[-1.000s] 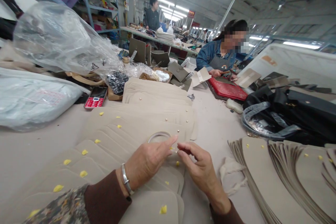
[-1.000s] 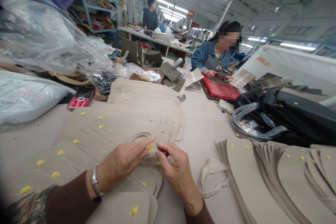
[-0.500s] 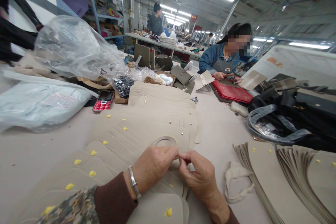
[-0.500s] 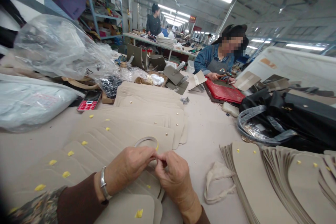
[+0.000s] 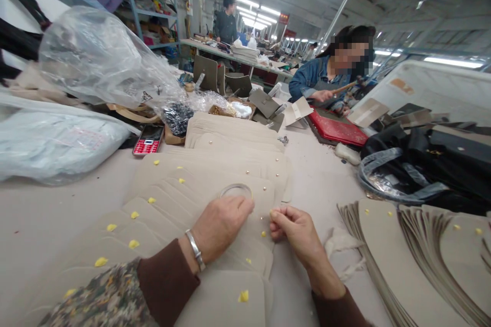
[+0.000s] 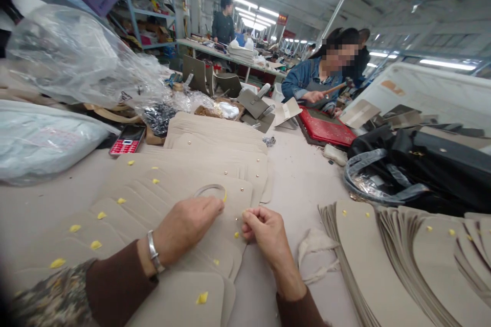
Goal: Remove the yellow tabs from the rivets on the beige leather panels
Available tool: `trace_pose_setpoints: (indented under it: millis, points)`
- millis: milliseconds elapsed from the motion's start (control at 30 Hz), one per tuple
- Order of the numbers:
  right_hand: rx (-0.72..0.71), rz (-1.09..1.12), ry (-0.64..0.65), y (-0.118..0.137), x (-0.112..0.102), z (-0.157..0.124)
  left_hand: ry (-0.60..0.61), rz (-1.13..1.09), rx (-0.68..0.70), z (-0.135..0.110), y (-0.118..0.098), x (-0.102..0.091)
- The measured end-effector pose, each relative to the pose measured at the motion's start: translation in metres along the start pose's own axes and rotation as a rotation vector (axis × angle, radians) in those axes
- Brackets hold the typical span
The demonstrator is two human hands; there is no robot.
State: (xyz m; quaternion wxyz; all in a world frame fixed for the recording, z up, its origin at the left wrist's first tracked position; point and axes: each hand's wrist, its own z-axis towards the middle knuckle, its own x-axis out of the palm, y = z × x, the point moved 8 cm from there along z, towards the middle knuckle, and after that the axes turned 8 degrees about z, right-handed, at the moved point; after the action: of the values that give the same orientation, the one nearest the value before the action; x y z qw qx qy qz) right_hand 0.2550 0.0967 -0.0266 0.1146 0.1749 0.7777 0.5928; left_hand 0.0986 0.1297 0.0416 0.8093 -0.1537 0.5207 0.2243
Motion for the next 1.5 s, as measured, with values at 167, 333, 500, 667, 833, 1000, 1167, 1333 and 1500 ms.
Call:
trace_pose_setpoints:
  millis: [167, 333, 500, 667, 833, 1000, 1167, 1333, 1500]
  points:
    - [-0.015, -0.158, 0.1, -0.003, 0.003, -0.001, 0.21, 0.073, -0.032, 0.002, 0.017, 0.019]
    - [-0.038, -0.321, 0.175, -0.007, 0.007, 0.0, 0.236, 0.03, -0.014, -0.003, 0.011, 0.02]
    - [-0.251, -0.663, 0.2, 0.01, 0.016, -0.009, 0.271, 0.014, -0.037, -0.005, 0.013, 0.023]
    - [-0.516, -0.894, 0.161, 0.018, 0.031, -0.022, 0.301, 0.001, -0.042, -0.006, 0.012, 0.024]
    - [-0.586, -0.961, 0.138, 0.014, 0.035, -0.02, 0.298, 0.004, -0.042, -0.006, 0.012, 0.023]
    - [-0.289, -0.694, 0.044, 0.005, 0.009, -0.007, 0.297, -0.014, -0.048, -0.006, 0.013, 0.023]
    - [-0.275, -0.623, 0.129, 0.003, 0.01, -0.018, 0.286, -0.023, -0.061, -0.005, 0.014, 0.021]
    - [-0.496, -0.838, 0.047, 0.017, 0.024, -0.025, 0.281, -0.031, -0.059, -0.004, 0.015, 0.021]
    - [-0.407, -0.824, 0.045, 0.015, 0.027, -0.014, 0.266, -0.028, -0.043, -0.004, 0.013, 0.017]
